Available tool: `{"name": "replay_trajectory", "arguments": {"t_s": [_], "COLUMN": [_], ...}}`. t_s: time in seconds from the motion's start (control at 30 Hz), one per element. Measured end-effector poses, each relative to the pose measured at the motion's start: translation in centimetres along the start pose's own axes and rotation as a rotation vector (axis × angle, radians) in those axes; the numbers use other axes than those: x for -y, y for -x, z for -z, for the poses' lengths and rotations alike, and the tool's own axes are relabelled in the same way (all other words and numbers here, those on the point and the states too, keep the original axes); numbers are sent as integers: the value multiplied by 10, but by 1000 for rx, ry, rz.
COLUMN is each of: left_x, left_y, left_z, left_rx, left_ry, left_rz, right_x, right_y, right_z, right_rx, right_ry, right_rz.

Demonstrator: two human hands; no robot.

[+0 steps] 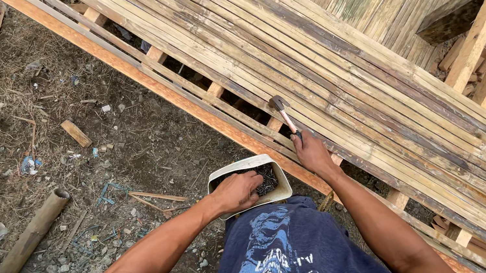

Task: The person hammers nails into thin wooden slats laid across a wooden frame. They repeatedly pick up nails from a container and drive them into the slats to secure them to the frame.

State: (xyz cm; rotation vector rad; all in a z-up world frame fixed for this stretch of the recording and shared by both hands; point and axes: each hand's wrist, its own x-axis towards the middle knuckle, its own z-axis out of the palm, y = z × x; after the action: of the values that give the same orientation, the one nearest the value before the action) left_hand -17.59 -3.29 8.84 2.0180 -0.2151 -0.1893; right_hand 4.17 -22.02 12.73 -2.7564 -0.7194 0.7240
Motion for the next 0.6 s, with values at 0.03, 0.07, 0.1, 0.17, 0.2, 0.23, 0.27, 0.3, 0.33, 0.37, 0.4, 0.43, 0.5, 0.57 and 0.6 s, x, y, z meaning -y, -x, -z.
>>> {"name": "replay_trajectory", "arguments": {"t_s": [0.03, 0.07, 0.1, 0.17, 0.2, 0.23, 0.27, 0.3, 0.33, 0.37, 0.4, 0.43, 0.5, 0.57, 0.6], "left_x": [-3, -4, -1, 13, 24, 38, 52, 66, 80, 95, 109, 122, 142, 157, 160], "left_y": [2, 1, -4, -15, -25, -31, -37, -49, -60, -69, -77, -82, -94, -107, -112], "left_z": [10, 19, 28, 46, 54, 62, 69, 76, 81, 89, 96, 101, 113, 122, 123], "left_rx": [-37, -117, -197, -325, -376, -418, -459, -494, -529, -628, -726, -776, -847, -892, -921], "left_ry": [48, 90, 133, 258, 339, 319, 301, 367, 432, 450, 469, 477, 422, 289, 180], "left_rz": [-76, -97, -116, -96, -59, 34, 130, 191, 256, 240, 227, 287, 408, 525, 476], "right_x": [4, 9, 13, 22, 26, 30, 33, 35, 37, 40, 42, 45, 53, 66, 73], "right_y": [0, -2, -3, -4, -8, -11, -12, -13, -15, -18, -20, -23, -27, -32, -35], "right_z": [0, 1, 2, 3, 5, 5, 6, 6, 5, 3, 1, -2, -3, -2, -1], "right_rx": [15, 32, 49, 52, 50, 63, 78, 92, 83, 73, 67, 74, 85, 120, 137], "right_ry": [-7, -14, -20, -2, 8, 2, -2, -6, -13, -20, -26, -36, -56, -55, -54], "right_rz": [-14, -26, -38, -60, -70, -77, -85, -93, -82, -71, -62, -60, -64, -80, -86]}}
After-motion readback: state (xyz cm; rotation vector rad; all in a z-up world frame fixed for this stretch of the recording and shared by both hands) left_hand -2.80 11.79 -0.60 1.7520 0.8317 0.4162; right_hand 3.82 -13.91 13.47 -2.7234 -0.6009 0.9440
